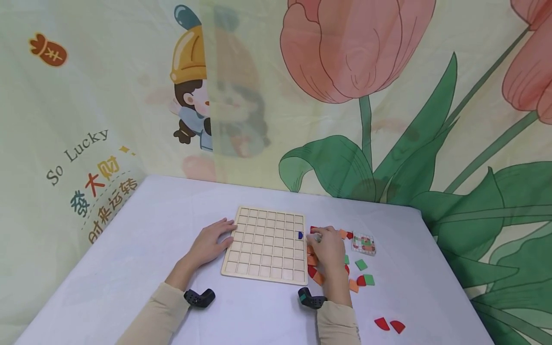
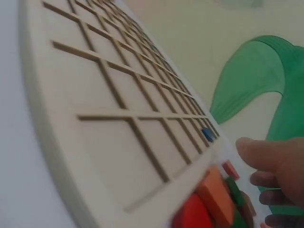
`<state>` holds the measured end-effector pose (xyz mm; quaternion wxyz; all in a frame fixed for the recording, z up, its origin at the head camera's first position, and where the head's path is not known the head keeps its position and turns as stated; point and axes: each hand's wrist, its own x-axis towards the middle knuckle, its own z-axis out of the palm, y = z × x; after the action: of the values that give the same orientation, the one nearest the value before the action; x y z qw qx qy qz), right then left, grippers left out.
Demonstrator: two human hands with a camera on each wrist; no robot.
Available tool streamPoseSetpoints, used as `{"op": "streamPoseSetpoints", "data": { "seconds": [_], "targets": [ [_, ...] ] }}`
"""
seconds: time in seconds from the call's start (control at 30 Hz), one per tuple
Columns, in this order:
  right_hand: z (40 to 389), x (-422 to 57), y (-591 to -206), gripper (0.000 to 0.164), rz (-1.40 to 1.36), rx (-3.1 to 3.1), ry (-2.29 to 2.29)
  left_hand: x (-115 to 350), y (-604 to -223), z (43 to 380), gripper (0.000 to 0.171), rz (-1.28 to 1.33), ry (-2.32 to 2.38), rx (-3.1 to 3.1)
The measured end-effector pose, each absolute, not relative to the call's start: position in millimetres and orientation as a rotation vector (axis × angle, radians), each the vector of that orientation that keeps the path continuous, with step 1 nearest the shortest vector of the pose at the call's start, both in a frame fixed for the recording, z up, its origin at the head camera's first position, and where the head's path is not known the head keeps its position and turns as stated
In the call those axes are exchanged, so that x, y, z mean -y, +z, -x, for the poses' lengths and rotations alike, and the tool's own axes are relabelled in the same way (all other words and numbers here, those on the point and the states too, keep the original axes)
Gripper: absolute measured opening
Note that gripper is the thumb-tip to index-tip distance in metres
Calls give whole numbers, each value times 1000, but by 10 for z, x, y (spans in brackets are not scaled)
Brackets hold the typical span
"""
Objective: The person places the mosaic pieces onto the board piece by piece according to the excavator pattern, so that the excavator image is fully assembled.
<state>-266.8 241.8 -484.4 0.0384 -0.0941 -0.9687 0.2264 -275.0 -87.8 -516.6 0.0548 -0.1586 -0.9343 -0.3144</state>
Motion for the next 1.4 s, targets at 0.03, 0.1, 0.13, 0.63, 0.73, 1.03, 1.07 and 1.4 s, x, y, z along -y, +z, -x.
{"op": "streamPoseSetpoints", "data": {
  "seconds": [0.03,0.1,0.13,0.63,0.73,1.03,1.07,1.4],
  "targets": [
    [2659,-2480,-4837,40,310,2982,708,876,-5164,2749,38,482,-957,2838],
    [2646,-2604,-4841,39,332,3009,738,875,-5163,2744,39,481,-958,2840],
    [2638,-2655,-4843,38,333,3024,754,875,-5161,2742,39,480,-961,2839],
    [2630,-2767,-4882,45,367,2992,701,875,-5172,2745,38,467,-960,2830],
    [2650,-2750,-4914,44,382,2966,662,879,-5173,2748,38,475,-953,2826],
    [2672,-2693,-4999,39,481,2890,565,881,-5182,2752,37,499,-956,2821],
    [2674,-2688,-5000,38,481,2877,575,882,-5183,2754,37,502,-952,2821],
    [2697,-2592,-4921,24,546,2669,886,889,-5177,2756,38,497,-944,2820]
  ]
}}
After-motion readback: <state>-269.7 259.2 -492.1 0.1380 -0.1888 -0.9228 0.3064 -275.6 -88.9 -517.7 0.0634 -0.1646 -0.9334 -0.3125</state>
